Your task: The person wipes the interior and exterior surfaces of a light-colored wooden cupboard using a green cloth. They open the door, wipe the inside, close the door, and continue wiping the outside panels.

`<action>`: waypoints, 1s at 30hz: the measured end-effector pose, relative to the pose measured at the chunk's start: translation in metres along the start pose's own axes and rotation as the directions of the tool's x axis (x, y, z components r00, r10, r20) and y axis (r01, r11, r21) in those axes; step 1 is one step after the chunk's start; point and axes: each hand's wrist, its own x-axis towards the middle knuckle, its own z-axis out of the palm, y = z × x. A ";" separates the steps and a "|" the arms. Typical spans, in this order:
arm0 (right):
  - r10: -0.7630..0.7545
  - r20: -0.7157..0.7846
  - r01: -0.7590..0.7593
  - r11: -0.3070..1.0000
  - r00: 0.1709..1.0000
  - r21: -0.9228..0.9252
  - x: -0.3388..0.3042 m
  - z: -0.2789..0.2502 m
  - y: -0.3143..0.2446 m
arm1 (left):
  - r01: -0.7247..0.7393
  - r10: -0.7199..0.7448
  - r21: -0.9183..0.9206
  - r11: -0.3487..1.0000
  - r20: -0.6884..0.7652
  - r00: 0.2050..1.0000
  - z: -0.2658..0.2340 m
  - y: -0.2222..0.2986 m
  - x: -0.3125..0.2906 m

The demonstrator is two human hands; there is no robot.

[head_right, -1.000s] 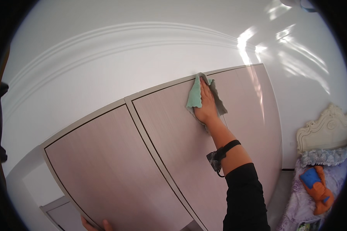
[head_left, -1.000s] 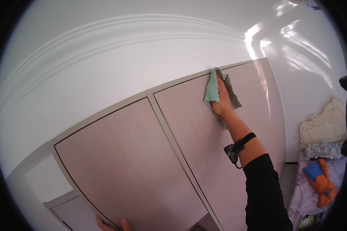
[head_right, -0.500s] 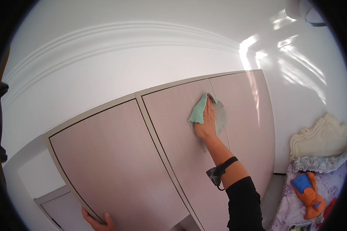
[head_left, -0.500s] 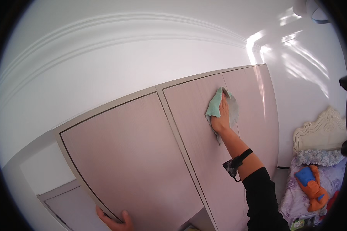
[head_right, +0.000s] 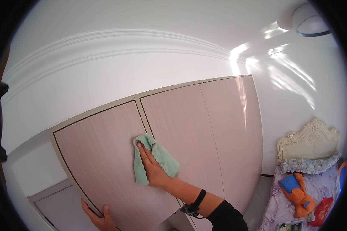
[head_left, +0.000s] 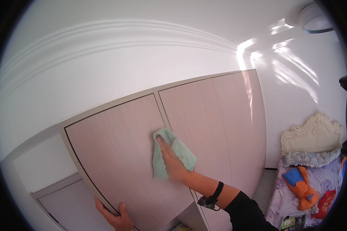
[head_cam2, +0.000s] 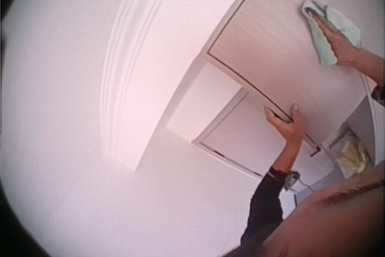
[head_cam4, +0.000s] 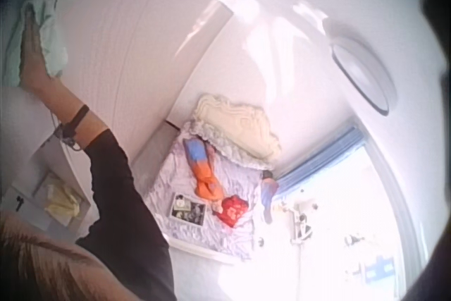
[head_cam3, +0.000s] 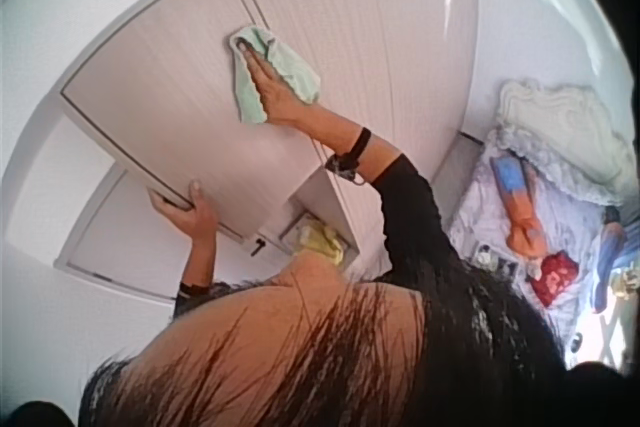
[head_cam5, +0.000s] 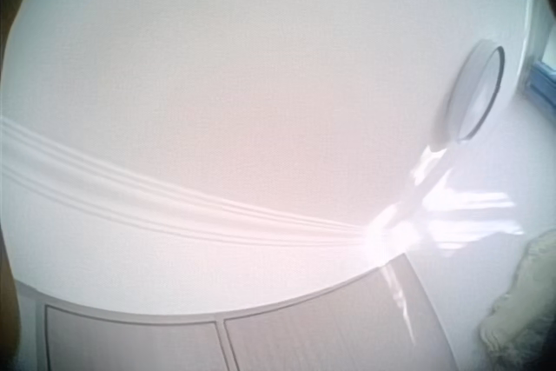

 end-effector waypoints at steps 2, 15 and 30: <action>-0.215 -0.087 0.195 0.961 0.973 -0.199 0.009 -0.004 0.000 | -0.027 0.027 0.028 0.999 -0.011 1.000 0.001 -0.001 0.001; -0.251 -0.215 0.130 0.880 0.944 -0.456 0.068 -0.093 0.027 | -0.036 0.035 0.017 0.999 0.057 0.998 -0.007 -0.014 -0.004; -0.179 -0.545 -0.007 0.947 0.819 -0.321 0.156 -0.095 0.006 | -0.182 0.179 0.141 0.973 0.033 0.983 -0.009 -0.012 -0.003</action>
